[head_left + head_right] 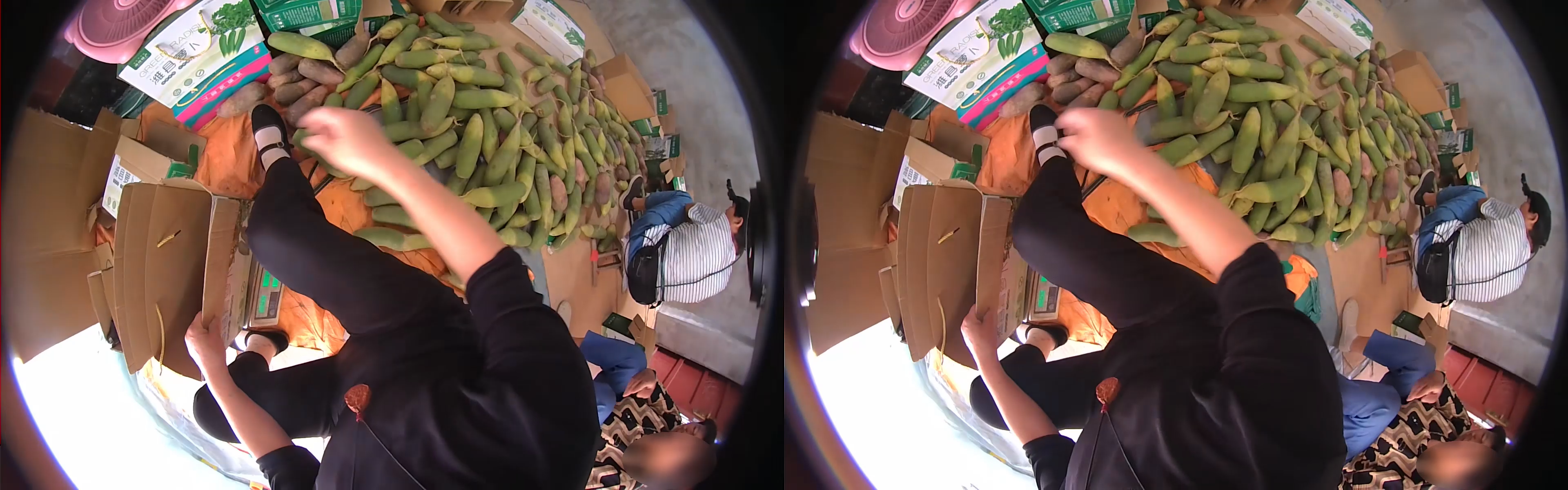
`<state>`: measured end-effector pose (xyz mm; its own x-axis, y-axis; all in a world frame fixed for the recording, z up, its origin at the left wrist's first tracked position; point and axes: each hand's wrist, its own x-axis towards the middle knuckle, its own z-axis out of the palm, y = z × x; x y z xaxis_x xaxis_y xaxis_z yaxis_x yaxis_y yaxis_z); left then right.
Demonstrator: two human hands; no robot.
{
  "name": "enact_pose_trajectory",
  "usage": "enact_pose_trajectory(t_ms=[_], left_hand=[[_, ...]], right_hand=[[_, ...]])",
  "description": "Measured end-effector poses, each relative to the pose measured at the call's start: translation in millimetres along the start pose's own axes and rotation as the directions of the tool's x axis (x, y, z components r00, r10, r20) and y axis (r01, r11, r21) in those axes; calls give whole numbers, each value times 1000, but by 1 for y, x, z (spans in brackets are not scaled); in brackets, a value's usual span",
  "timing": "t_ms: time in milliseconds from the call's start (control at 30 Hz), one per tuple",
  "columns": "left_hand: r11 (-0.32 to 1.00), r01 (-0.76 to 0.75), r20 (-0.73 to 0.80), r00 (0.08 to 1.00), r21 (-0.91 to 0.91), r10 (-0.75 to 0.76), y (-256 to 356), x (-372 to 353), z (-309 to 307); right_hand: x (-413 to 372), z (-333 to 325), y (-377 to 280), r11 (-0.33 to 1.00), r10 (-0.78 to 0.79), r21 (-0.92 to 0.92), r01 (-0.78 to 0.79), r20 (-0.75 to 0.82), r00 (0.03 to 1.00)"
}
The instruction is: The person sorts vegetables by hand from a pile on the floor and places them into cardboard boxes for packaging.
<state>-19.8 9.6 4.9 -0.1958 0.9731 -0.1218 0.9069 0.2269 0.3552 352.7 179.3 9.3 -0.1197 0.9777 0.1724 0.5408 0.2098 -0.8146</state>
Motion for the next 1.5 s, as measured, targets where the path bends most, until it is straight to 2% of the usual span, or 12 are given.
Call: enact_pose_trajectory(t_ms=[67,200,267,567,800,1000,1067,1200,1267,1300,1367,1500], left_hand=[[1000,20,-1,1000,-6,-20,-1,0,1],[997,19,-33,999,-76,-21,-7,0,7],[997,69,-8,998,-42,-69,4,0,2],[990,138,-13,990,8,-138,3,-2,3],[980,190,-15,982,57,-190,14,-4,-1],[983,180,2,984,41,-181,11,-6,0],[986,164,-38,986,21,-163,6,-7,3],[982,185,-21,983,26,-185,4,-5,2],[985,167,3,986,51,-168,4,-6,2],[985,171,-1,985,40,-171,3,-6,3],[987,153,-15,988,50,-152,2,-6,3],[986,160,-10,987,38,-160,0,-6,3]], right_hand=[[-26,-22,69,935,319,-172,-310,25,947],[-105,-27,190,784,514,-430,-449,42,857],[-144,-10,235,791,452,-472,-390,21,892],[-126,69,219,661,522,-733,-157,301,798],[-116,97,199,728,399,-685,32,460,793],[-112,110,193,564,403,-806,177,456,794],[-104,119,197,527,545,-837,149,467,696],[-118,127,198,514,489,-836,194,471,734],[-121,127,197,385,385,-832,399,538,750],[-115,125,193,375,383,-834,405,538,751],[-101,121,184,594,633,-803,38,497,593],[-122,117,192,459,459,-843,281,496,737]])
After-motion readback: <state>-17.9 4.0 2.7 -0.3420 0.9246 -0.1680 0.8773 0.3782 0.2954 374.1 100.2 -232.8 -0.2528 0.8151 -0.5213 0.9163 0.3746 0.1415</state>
